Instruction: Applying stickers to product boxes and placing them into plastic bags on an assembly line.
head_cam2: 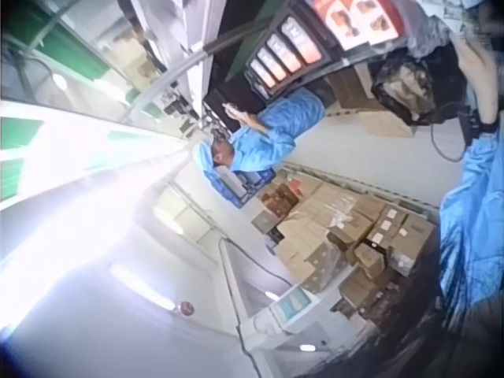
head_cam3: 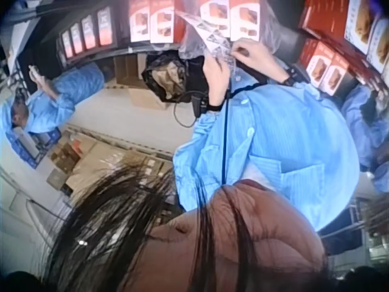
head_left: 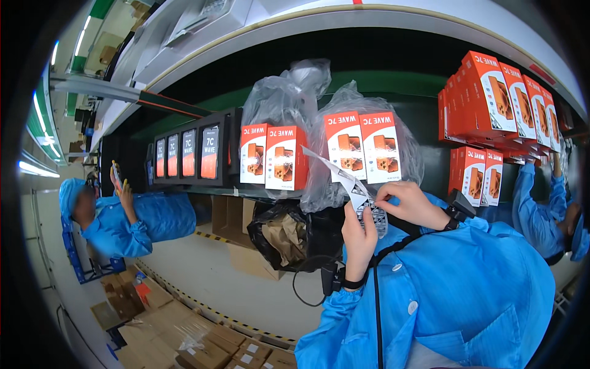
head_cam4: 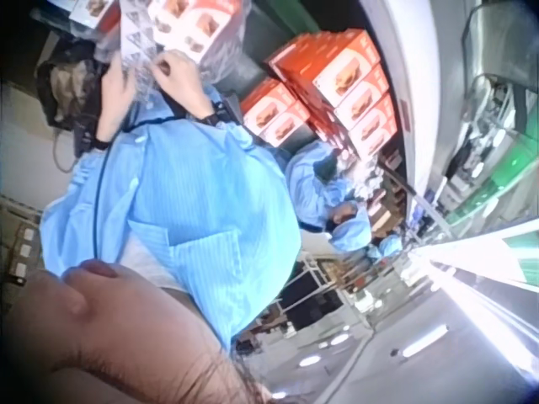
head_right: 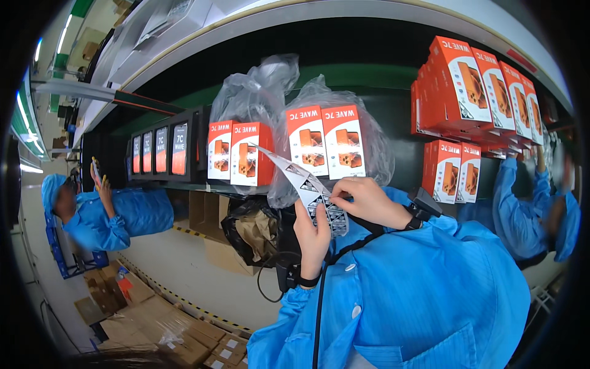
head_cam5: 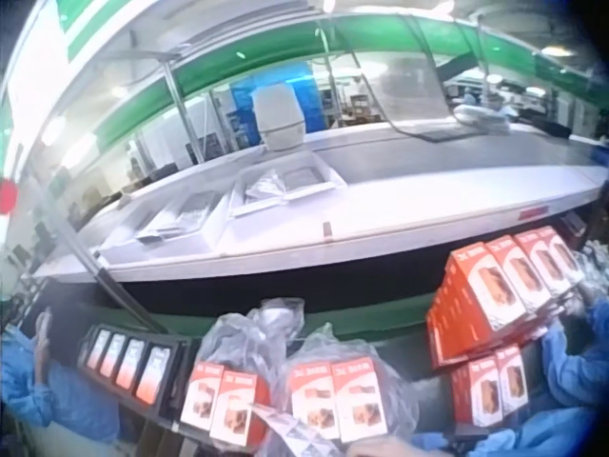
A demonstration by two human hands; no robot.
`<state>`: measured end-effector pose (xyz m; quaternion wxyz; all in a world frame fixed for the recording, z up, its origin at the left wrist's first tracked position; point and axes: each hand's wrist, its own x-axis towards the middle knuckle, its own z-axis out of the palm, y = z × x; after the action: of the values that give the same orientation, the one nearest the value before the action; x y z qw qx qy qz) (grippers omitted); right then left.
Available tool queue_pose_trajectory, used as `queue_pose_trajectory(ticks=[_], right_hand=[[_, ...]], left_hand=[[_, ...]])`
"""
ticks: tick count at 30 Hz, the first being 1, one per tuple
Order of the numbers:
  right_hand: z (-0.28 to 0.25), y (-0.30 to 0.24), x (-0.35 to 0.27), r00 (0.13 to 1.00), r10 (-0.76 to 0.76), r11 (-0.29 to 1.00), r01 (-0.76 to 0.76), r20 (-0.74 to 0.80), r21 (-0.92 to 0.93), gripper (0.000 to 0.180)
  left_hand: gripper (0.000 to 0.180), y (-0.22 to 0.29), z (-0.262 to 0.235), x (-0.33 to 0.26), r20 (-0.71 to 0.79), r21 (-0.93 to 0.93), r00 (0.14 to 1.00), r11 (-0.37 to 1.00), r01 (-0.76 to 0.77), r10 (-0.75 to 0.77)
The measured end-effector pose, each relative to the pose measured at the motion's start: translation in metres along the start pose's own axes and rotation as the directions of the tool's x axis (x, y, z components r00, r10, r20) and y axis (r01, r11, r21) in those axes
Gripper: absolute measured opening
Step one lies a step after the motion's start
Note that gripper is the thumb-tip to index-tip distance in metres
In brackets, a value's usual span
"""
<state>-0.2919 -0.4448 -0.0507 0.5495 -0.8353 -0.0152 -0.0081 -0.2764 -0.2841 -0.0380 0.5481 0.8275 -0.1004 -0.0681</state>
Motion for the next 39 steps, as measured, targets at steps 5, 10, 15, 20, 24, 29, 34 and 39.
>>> queue_pose_trajectory(ticks=[5,10,15,20,24,29,34,39], right_hand=[[-0.002,0.023,0.024,0.998,-0.037,0.999,0.036,0.049,0.033,0.009],[0.006,0.093,0.049,0.990,0.104,0.994,-0.100,0.097,-0.048,0.012],[0.006,0.095,0.056,0.981,0.127,0.987,-0.110,0.146,-0.119,0.010],[0.007,0.097,0.054,0.988,0.090,0.989,-0.074,0.123,-0.129,0.009],[0.008,0.093,0.053,0.990,0.087,0.988,-0.072,0.110,-0.136,0.009],[0.010,0.092,0.052,0.994,0.072,0.981,-0.055,0.086,-0.186,0.010],[0.009,0.094,0.051,0.997,0.042,0.961,-0.021,0.068,-0.276,0.013],[0.006,0.056,0.042,0.882,0.189,0.609,-0.451,0.432,0.652,0.019]], left_hand=[[0.021,-0.022,0.000,0.006,-0.208,0.127,0.974,0.985,0.120,-0.092],[0.022,-0.023,-0.005,0.005,-0.275,0.100,0.958,0.988,0.116,-0.085],[0.022,-0.027,-0.003,0.004,-0.269,0.078,0.959,0.990,0.119,-0.094],[0.022,-0.027,-0.002,0.004,-0.238,0.082,0.966,0.989,0.123,-0.101],[0.022,-0.026,-0.002,0.004,-0.230,0.101,0.967,0.986,0.133,-0.107],[0.022,-0.023,-0.001,0.006,-0.232,0.080,0.968,0.990,0.120,-0.099],[0.020,-0.026,-0.002,0.006,-0.265,0.077,0.962,0.993,0.093,-0.070],[0.020,-0.027,-0.001,0.004,-0.199,-0.291,0.953,0.942,0.166,-0.229]])
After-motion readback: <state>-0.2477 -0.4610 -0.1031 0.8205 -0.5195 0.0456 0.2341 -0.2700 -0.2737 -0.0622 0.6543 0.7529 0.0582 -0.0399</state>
